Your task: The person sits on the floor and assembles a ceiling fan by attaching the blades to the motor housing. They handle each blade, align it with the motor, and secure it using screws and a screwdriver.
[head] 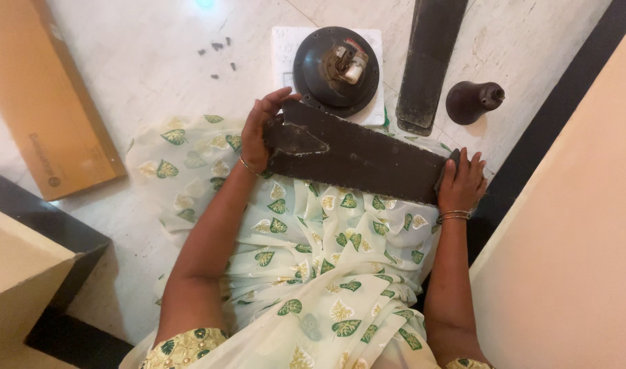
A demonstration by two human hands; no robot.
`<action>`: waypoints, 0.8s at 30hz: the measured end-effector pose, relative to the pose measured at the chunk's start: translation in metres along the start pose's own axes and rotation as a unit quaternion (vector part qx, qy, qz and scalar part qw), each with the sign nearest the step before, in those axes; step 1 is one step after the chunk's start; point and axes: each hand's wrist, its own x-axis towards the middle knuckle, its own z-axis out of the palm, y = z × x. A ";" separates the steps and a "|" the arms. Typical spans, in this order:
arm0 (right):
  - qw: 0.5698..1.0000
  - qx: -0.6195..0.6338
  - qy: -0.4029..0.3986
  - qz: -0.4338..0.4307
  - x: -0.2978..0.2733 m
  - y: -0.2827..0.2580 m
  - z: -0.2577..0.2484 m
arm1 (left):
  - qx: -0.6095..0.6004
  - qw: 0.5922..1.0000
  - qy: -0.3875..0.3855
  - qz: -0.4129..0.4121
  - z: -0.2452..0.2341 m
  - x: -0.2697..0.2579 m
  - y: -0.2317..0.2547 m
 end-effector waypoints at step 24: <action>0.991 0.041 -0.059 -0.117 0.001 -0.120 -0.003 | -0.065 0.998 -0.006 -0.017 -0.005 0.002 -0.004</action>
